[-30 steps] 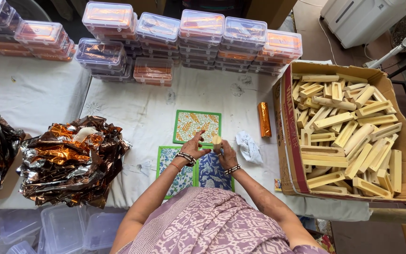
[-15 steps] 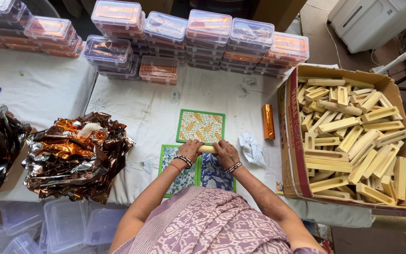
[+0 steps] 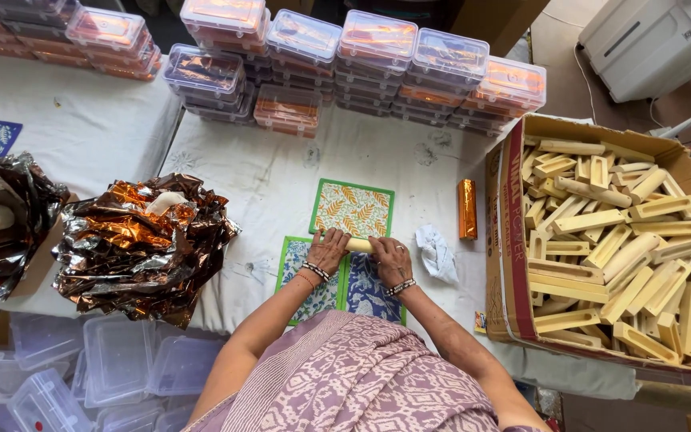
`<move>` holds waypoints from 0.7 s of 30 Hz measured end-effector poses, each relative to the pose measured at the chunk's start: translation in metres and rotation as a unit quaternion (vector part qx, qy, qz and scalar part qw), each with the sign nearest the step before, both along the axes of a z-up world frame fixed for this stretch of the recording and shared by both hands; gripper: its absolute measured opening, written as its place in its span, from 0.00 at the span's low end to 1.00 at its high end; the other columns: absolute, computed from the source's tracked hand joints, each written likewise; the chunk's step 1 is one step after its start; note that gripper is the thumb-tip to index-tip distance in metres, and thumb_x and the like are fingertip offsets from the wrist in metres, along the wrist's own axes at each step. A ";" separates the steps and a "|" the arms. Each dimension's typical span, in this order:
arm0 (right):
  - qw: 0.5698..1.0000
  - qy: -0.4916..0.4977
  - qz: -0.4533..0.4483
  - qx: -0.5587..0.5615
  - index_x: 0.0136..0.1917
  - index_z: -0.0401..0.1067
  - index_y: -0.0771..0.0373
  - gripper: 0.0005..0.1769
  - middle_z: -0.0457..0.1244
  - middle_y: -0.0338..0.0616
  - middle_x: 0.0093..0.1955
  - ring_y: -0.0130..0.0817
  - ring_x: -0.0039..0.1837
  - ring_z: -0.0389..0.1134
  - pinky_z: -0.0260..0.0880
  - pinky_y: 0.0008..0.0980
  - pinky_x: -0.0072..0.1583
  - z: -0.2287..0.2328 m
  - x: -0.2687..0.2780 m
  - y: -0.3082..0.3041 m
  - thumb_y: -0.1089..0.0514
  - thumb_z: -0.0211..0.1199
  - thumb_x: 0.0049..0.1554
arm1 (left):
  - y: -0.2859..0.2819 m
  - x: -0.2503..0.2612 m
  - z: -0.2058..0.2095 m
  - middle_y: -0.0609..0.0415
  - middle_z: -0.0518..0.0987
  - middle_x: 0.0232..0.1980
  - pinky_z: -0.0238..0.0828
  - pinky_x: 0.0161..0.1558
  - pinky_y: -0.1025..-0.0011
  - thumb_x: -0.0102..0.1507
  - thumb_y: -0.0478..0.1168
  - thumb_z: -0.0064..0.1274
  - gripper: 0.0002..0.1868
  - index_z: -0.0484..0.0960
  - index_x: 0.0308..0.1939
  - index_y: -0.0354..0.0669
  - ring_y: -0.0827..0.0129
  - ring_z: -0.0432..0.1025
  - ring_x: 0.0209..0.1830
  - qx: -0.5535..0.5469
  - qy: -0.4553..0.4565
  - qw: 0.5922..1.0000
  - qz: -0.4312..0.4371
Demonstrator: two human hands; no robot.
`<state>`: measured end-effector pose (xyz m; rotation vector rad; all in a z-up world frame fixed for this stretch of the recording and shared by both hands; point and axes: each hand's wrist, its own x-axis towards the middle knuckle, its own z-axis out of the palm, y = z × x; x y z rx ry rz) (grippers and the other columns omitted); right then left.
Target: The person wraps small wooden blocks in copper-colored foil and places them into clear plastic containers. They wipe the blocks with a white cloth before wrapping and arrange the finished items on the table.
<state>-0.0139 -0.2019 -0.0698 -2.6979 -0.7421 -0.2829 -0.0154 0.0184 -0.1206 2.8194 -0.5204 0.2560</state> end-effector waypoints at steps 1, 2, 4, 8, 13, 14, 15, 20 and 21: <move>1.000 -0.001 0.002 0.000 0.68 0.68 0.51 0.25 0.66 0.41 0.60 0.42 0.64 0.66 0.63 0.45 0.65 -0.001 -0.002 0.000 0.57 0.61 0.58 | -0.001 -0.001 -0.002 0.56 0.73 0.59 0.56 0.65 0.48 0.65 0.47 0.53 0.23 0.72 0.63 0.49 0.62 0.64 0.66 0.000 -0.001 1.000 0.002; 1.000 -0.025 -0.003 0.018 0.68 0.69 0.51 0.24 0.65 0.41 0.60 0.42 0.64 0.66 0.63 0.44 0.64 -0.003 -0.004 -0.001 0.58 0.61 0.58 | -0.002 -0.003 -0.005 0.55 0.73 0.60 0.55 0.66 0.48 0.65 0.48 0.52 0.24 0.72 0.64 0.48 0.61 0.63 0.67 -0.003 -0.033 0.999 0.002; 0.998 -0.047 -0.006 0.036 0.68 0.69 0.51 0.24 0.65 0.41 0.60 0.43 0.64 0.66 0.64 0.44 0.63 -0.010 -0.008 -0.001 0.58 0.60 0.58 | -0.004 -0.006 -0.016 0.53 0.72 0.62 0.54 0.67 0.48 0.65 0.48 0.52 0.25 0.72 0.65 0.48 0.60 0.63 0.68 -0.005 -0.064 0.998 0.005; 1.000 -0.002 -0.009 -0.009 0.69 0.69 0.49 0.26 0.66 0.41 0.60 0.43 0.63 0.66 0.63 0.45 0.62 -0.022 -0.011 -0.003 0.60 0.60 0.57 | -0.006 -0.003 -0.037 0.52 0.66 0.70 0.44 0.71 0.41 0.65 0.52 0.51 0.26 0.70 0.67 0.52 0.58 0.54 0.76 0.027 0.050 0.998 0.030; 1.000 0.007 -0.002 -0.013 0.71 0.68 0.47 0.28 0.65 0.40 0.61 0.42 0.64 0.66 0.64 0.44 0.63 -0.027 -0.008 -0.006 0.61 0.60 0.58 | 0.011 -0.003 0.005 0.48 0.54 0.78 0.34 0.73 0.39 0.65 0.57 0.51 0.34 0.64 0.72 0.50 0.55 0.40 0.80 -0.029 0.145 0.989 0.027; 1.000 0.009 -0.004 -0.011 0.70 0.68 0.47 0.28 0.66 0.40 0.61 0.42 0.64 0.66 0.63 0.45 0.63 -0.029 -0.007 -0.006 0.60 0.60 0.57 | 0.021 -0.003 0.018 0.45 0.53 0.79 0.37 0.73 0.42 0.64 0.57 0.52 0.34 0.65 0.72 0.54 0.53 0.40 0.81 -0.021 0.138 0.988 0.063; 1.000 0.011 -0.007 -0.010 0.70 0.68 0.47 0.28 0.66 0.40 0.61 0.42 0.64 0.66 0.63 0.46 0.64 -0.030 -0.005 -0.006 0.60 0.61 0.57 | 0.030 -0.002 0.031 0.42 0.52 0.79 0.40 0.74 0.45 0.64 0.57 0.53 0.34 0.66 0.72 0.57 0.52 0.40 0.82 -0.012 0.131 0.986 0.098; 1.000 0.015 -0.005 -0.018 0.71 0.68 0.46 0.29 0.65 0.41 0.62 0.42 0.65 0.65 0.63 0.45 0.64 -0.026 -0.007 -0.006 0.60 0.62 0.56 | 0.129 0.015 0.034 0.44 0.66 0.72 0.57 0.71 0.60 0.61 0.51 0.60 0.24 0.79 0.60 0.52 0.51 0.59 0.75 -0.052 -0.007 0.969 0.242; 1.000 0.016 -0.006 -0.021 0.71 0.67 0.47 0.29 0.65 0.41 0.62 0.43 0.65 0.65 0.63 0.45 0.63 -0.025 -0.007 -0.006 0.59 0.62 0.56 | 0.151 0.017 0.037 0.47 0.71 0.70 0.64 0.68 0.62 0.62 0.48 0.61 0.19 0.82 0.56 0.51 0.55 0.65 0.71 -0.087 -0.044 0.951 0.293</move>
